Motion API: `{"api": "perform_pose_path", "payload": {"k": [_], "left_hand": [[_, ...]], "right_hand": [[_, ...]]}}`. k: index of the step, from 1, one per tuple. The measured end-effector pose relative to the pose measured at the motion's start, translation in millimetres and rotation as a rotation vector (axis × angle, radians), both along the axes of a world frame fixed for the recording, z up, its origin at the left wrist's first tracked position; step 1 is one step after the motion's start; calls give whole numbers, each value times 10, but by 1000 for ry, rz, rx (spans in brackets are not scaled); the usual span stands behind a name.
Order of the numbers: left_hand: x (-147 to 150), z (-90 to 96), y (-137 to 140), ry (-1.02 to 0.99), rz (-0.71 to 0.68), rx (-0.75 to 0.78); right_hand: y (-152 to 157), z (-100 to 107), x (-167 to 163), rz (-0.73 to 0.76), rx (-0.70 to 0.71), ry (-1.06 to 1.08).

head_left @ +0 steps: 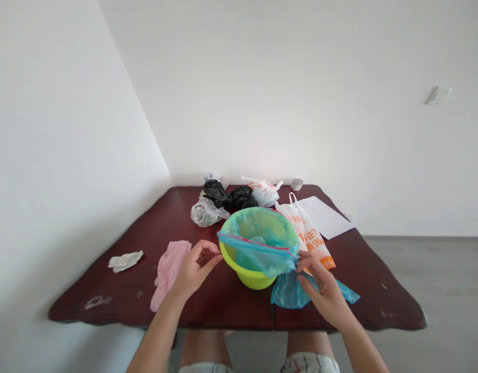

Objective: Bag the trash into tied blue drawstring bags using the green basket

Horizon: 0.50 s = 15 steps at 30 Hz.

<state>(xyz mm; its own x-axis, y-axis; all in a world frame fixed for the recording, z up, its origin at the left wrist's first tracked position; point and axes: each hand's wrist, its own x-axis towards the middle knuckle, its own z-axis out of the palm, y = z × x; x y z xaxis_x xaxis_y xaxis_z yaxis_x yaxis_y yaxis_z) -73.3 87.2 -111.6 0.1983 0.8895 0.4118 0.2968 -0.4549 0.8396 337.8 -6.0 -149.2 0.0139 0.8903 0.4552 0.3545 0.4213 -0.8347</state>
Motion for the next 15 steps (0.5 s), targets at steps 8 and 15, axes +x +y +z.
{"api": "perform_pose_path", "payload": {"k": [8, 15], "left_hand": [[10, 316, 183, 323, -115, 273], [189, 363, 411, 254, -210, 131]], "right_hand": [[13, -31, -113, -193, 32, 59], [92, 146, -129, -101, 13, -2]]}}
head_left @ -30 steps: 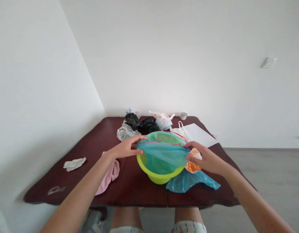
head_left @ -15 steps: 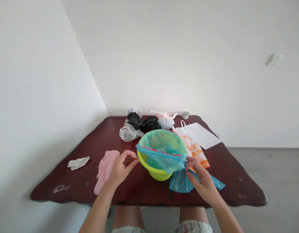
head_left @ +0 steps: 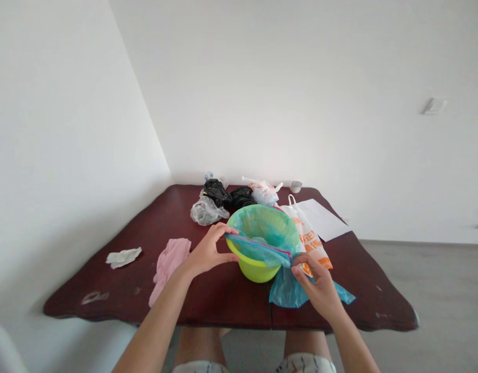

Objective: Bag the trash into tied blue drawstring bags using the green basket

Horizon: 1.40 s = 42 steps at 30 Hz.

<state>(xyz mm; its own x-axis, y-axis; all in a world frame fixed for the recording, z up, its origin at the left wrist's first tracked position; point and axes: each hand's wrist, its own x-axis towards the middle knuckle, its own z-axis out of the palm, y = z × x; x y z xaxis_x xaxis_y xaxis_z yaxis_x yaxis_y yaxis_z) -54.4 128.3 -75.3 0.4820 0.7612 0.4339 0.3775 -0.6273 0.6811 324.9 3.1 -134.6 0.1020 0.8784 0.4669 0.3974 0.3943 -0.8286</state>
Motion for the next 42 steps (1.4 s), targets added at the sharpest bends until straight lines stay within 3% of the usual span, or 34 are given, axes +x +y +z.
{"api": "perform_pose_path", "payload": {"k": [6, 10, 14, 19, 27, 30, 34, 38, 40, 42], "left_hand": [[249, -129, -225, -173, 161, -19], [296, -152, -294, -150, 261, 80], [249, -65, -213, -6, 139, 189], [252, 71, -55, 112, 11, 96], [341, 270, 0, 159, -60, 54], [314, 193, -8, 115, -49, 122], [238, -131, -80, 69, 53, 232], [96, -428, -199, 67, 91, 165], [31, -400, -235, 6, 135, 144], [30, -213, -220, -89, 208, 201]], "right_hand": [[84, -62, -107, 20, 19, -108], [113, -144, -122, 45, 49, -263], [89, -102, -131, 32, 85, -390], [96, -65, -187, 34, 126, -445], [229, -116, -204, 10, 138, -406], [248, -118, -204, 15, 155, -422], [265, -106, -199, 6, 166, -448], [248, -110, -127, -4, 208, -438], [227, -83, -64, -56, 272, -380], [229, 23, -6, -122, 339, -310]]}}
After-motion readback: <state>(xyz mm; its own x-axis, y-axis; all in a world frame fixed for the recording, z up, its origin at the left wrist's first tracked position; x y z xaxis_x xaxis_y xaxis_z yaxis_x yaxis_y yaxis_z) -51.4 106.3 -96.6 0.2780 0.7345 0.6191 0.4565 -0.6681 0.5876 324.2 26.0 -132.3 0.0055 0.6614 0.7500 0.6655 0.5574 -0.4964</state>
